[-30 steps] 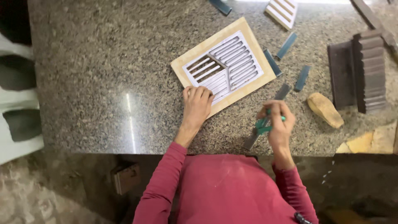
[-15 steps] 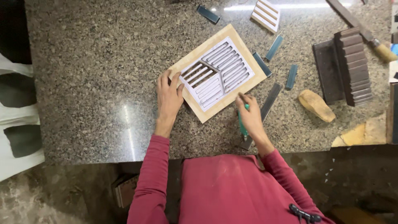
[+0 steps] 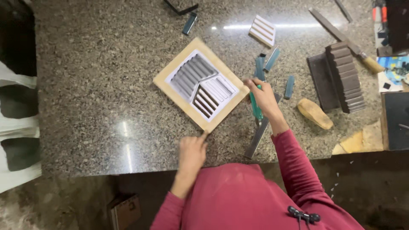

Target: The person uses green pliers to bend and secure metal strips into a wooden frame containing a white vent template. They repeatedly pick up metal strips, position them into the slots, and use the pliers to crimp or adjust them. The person works methodically across the frame, filling the slots with metal pieces.

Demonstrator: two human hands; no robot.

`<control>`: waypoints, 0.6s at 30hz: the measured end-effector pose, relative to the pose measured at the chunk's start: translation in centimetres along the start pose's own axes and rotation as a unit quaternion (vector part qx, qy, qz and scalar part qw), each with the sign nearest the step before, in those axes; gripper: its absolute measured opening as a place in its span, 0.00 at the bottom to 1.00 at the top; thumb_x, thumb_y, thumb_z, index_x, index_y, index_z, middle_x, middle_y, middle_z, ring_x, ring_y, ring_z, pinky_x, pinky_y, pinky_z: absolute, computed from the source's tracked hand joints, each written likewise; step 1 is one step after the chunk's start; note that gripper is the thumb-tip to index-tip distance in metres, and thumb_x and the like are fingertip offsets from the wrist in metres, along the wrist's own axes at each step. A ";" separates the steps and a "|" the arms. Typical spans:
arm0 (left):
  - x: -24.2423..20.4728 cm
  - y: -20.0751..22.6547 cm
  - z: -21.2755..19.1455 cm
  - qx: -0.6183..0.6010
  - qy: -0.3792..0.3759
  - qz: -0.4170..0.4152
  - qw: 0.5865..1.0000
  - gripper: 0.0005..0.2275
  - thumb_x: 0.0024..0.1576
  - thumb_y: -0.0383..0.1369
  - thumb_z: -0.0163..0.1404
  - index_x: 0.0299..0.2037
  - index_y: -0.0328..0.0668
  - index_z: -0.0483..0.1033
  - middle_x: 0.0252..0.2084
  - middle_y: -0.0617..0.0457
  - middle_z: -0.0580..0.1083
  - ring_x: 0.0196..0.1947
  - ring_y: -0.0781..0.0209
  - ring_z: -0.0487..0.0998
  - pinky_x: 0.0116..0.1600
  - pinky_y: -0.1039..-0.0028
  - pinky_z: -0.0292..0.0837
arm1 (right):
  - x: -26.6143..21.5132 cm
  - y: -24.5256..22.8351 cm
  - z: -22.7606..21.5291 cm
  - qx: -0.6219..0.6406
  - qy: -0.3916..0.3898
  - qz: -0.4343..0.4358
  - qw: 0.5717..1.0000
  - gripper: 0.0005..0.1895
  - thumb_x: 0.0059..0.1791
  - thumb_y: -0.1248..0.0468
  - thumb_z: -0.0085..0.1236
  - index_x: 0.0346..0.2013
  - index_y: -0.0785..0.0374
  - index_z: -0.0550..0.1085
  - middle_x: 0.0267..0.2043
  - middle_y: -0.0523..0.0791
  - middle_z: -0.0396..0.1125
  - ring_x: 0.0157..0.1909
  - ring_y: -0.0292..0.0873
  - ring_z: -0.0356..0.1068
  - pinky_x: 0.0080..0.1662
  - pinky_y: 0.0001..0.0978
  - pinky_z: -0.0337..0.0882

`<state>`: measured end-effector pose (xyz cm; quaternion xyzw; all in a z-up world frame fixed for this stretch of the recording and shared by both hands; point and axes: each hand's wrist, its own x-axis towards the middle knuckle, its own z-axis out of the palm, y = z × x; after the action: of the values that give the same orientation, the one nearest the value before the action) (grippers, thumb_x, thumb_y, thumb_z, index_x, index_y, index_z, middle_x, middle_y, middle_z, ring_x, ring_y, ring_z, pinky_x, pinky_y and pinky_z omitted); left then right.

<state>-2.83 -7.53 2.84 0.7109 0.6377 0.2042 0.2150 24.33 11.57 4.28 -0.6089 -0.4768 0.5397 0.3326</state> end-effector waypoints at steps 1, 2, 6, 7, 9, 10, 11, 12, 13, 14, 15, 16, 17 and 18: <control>0.1 1.0 0.8 -0.004 0.021 0.012 1.000 0.16 0.57 0.33 0.56 0.56 0.40 0.79 0.35 0.45 0.74 0.43 0.45 0.73 0.56 0.53 0.65 | 0.1 0.0 -0.4 0.002 0.005 -0.009 1.000 0.19 0.58 0.56 0.48 0.52 0.69 0.77 0.38 0.47 0.75 0.26 0.37 0.70 0.30 0.29 0.69; 0.5 1.6 1.2 -0.008 0.041 0.023 0.999 0.17 0.58 0.33 0.56 0.56 0.38 0.78 0.36 0.46 0.74 0.44 0.46 0.73 0.59 0.53 0.64 | 0.0 0.0 -0.8 0.004 0.010 -0.019 1.000 0.19 0.58 0.56 0.48 0.50 0.70 0.77 0.42 0.46 0.77 0.27 0.36 0.71 0.31 0.29 0.70; 3.7 1.1 0.4 -0.002 0.092 0.064 0.994 0.13 0.56 0.34 0.58 0.50 0.41 0.78 0.49 0.44 0.73 0.55 0.43 0.70 0.66 0.53 0.61 | -1.9 0.8 -1.5 -0.015 0.014 0.015 1.000 0.19 0.57 0.57 0.48 0.52 0.69 0.77 0.43 0.47 0.77 0.26 0.36 0.69 0.31 0.29 0.69; 4.9 0.2 -0.4 0.008 0.095 0.094 0.991 0.17 0.54 0.35 0.59 0.53 0.40 0.77 0.53 0.43 0.72 0.57 0.42 0.69 0.66 0.51 0.59 | -2.6 1.0 -1.4 -0.024 0.015 0.023 0.999 0.19 0.57 0.57 0.47 0.52 0.69 0.77 0.43 0.47 0.77 0.26 0.37 0.70 0.31 0.30 0.70; 6.8 -1.2 -1.8 0.022 0.071 0.138 0.988 0.22 0.50 0.38 0.61 0.55 0.40 0.76 0.57 0.42 0.70 0.60 0.41 0.67 0.68 0.48 0.56 | -4.0 1.4 -1.0 -0.052 0.015 0.024 0.998 0.19 0.57 0.57 0.48 0.51 0.70 0.77 0.44 0.45 0.77 0.27 0.36 0.71 0.32 0.30 0.72; 7.6 -1.7 -2.4 0.025 0.045 0.153 0.987 0.23 0.48 0.39 0.62 0.54 0.41 0.76 0.57 0.43 0.70 0.61 0.42 0.66 0.69 0.47 0.55 | -4.7 1.5 -0.8 -0.071 0.015 0.017 0.997 0.19 0.58 0.57 0.48 0.49 0.71 0.78 0.45 0.44 0.77 0.28 0.35 0.72 0.33 0.30 0.72; 8.4 -2.0 -2.9 0.028 0.021 0.170 0.985 0.25 0.46 0.41 0.63 0.54 0.43 0.76 0.57 0.44 0.70 0.62 0.43 0.66 0.69 0.46 0.53 | -5.3 1.5 -0.7 -0.091 0.017 0.008 0.996 0.20 0.58 0.57 0.49 0.47 0.72 0.79 0.47 0.42 0.77 0.30 0.34 0.73 0.34 0.30 0.73; 9.0 -2.3 -3.4 0.044 0.015 0.192 0.980 0.26 0.45 0.42 0.63 0.54 0.42 0.76 0.57 0.45 0.70 0.62 0.43 0.66 0.69 0.44 0.53 | -5.9 1.5 -0.5 -0.095 0.020 -0.008 0.995 0.19 0.58 0.57 0.48 0.49 0.70 0.79 0.45 0.43 0.77 0.30 0.34 0.72 0.34 0.30 0.72; 9.4 -2.4 -3.6 0.057 0.007 0.212 0.976 0.27 0.44 0.43 0.64 0.54 0.41 0.75 0.57 0.45 0.70 0.62 0.44 0.66 0.68 0.42 0.52 | -6.2 1.6 -0.5 -0.101 0.022 -0.021 0.994 0.19 0.58 0.57 0.48 0.51 0.69 0.78 0.43 0.43 0.77 0.30 0.35 0.72 0.34 0.30 0.72; 10.0 -2.3 -3.5 0.070 -0.001 0.232 0.970 0.28 0.43 0.44 0.65 0.53 0.41 0.75 0.57 0.46 0.70 0.61 0.44 0.66 0.68 0.40 0.51 | -6.3 1.5 -0.8 -0.108 0.025 -0.034 0.993 0.19 0.58 0.57 0.47 0.53 0.68 0.78 0.41 0.44 0.78 0.30 0.35 0.71 0.35 0.30 0.72; 9.5 -2.2 -3.4 0.072 0.000 0.230 0.971 0.29 0.44 0.45 0.65 0.54 0.41 0.75 0.57 0.47 0.70 0.61 0.45 0.66 0.68 0.41 0.51 | -7.1 1.9 -0.8 -0.108 0.027 -0.031 0.993 0.19 0.58 0.58 0.47 0.53 0.68 0.77 0.41 0.44 0.77 0.29 0.36 0.71 0.35 0.30 0.71; 9.3 -2.1 -3.2 0.074 0.001 0.228 0.971 0.29 0.44 0.45 0.65 0.55 0.42 0.75 0.58 0.47 0.70 0.61 0.45 0.66 0.69 0.41 0.51 | -7.7 2.2 -0.9 -0.108 0.030 -0.028 0.993 0.19 0.58 0.58 0.47 0.53 0.68 0.77 0.42 0.44 0.77 0.28 0.36 0.71 0.35 0.29 0.71; 9.7 -2.3 -3.5 0.083 0.005 0.229 0.970 0.29 0.45 0.46 0.65 0.55 0.42 0.74 0.58 0.48 0.70 0.61 0.46 0.67 0.70 0.42 0.52 | -7.4 2.2 -0.7 -0.104 0.033 -0.033 0.994 0.18 0.58 0.58 0.47 0.53 0.68 0.77 0.42 0.44 0.77 0.27 0.37 0.71 0.35 0.29 0.71; 9.8 -2.2 -3.7 0.083 -0.008 0.221 0.972 0.30 0.45 0.46 0.64 0.56 0.41 0.74 0.57 0.47 0.70 0.60 0.46 0.67 0.69 0.42 0.53 | -7.3 2.2 -0.6 -0.061 0.036 -0.009 0.997 0.18 0.58 0.58 0.47 0.53 0.68 0.77 0.41 0.45 0.77 0.27 0.38 0.71 0.34 0.29 0.71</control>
<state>-5.67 2.60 4.80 0.8513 0.4775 0.1877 0.1095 25.64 4.11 4.86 -0.6425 -0.5019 0.4849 0.3165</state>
